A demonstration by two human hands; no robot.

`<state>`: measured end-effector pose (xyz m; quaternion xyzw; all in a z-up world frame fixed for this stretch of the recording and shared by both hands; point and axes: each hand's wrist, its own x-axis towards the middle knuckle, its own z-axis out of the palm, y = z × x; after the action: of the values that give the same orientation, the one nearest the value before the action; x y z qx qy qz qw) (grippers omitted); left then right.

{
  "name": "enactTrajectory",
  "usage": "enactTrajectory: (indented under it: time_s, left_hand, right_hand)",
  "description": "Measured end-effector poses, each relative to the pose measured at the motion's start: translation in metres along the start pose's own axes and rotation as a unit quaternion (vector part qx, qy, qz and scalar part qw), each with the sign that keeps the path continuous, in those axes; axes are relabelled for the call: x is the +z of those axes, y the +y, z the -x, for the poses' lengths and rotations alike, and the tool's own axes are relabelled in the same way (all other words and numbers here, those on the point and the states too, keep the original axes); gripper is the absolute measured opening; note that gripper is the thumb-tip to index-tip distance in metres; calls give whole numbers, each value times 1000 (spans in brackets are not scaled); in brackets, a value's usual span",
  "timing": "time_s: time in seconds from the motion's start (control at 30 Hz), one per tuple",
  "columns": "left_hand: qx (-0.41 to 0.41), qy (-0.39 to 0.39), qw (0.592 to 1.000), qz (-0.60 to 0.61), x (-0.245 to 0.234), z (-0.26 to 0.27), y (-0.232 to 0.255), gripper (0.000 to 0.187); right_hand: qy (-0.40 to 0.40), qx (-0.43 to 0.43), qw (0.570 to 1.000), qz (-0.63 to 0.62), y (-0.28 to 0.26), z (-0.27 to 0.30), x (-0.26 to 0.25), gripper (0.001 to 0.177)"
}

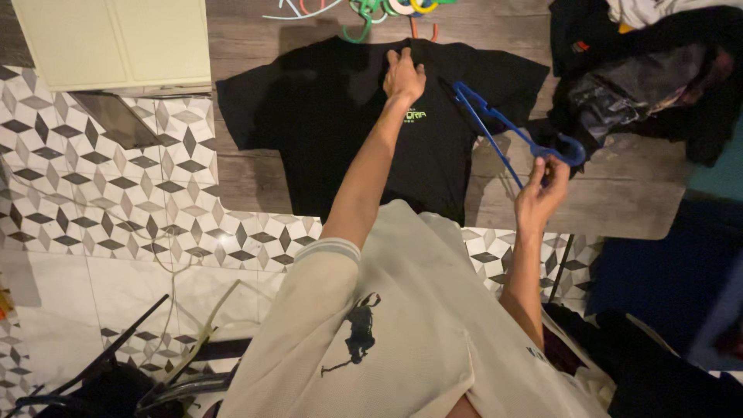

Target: The person hangs three black t-shirts on a clothes rack. They smooth each shirt on a table, place a hanger inside, and hang it on the rack.

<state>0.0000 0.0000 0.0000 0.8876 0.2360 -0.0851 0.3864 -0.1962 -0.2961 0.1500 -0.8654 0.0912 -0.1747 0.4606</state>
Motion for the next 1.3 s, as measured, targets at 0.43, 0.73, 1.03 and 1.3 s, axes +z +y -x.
enactTrajectory:
  time_s: [0.43,0.73,1.03,1.3]
  left_hand:
    - [165,68,977,117,2,38,-6,54]
    - [162,0,982,100,-24,68,-6,69]
    - [185,-47,978,81,-47,78,-10,74]
    - [190,-85,976,65,-47,86,-14,72]
  right_hand:
    - [-42,-38,958,-280,-113,-133,102,18]
    - [-158,-95,907,-379,-84,-170,252,20]
    - [-261,-57,905,-331,-76,-153,259,10]
    - [-329,-94,924,-169,-80,-146,244,16]
